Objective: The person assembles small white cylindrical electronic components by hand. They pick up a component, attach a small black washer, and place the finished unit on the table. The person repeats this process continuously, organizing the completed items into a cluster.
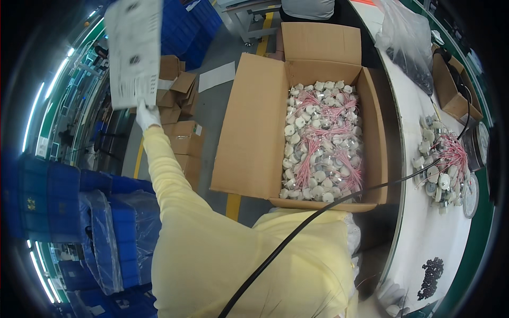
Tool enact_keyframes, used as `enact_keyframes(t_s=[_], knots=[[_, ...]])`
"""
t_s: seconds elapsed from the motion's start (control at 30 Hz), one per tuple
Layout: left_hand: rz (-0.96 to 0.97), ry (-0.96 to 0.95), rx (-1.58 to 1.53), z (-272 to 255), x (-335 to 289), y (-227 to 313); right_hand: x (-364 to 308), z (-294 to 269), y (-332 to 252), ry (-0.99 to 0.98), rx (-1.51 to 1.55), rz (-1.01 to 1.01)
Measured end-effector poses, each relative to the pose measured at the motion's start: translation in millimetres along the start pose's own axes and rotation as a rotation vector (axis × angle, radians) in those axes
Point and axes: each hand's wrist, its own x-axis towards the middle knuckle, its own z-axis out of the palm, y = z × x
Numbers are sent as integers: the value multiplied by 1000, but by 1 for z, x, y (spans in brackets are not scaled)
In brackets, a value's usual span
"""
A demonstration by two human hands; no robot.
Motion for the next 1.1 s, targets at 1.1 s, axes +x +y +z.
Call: enact_keyframes(t_s=[1.1], knots=[[-500, 38, 568, -1, 95, -97, -7, -7, -6, -147, 48, 59]])
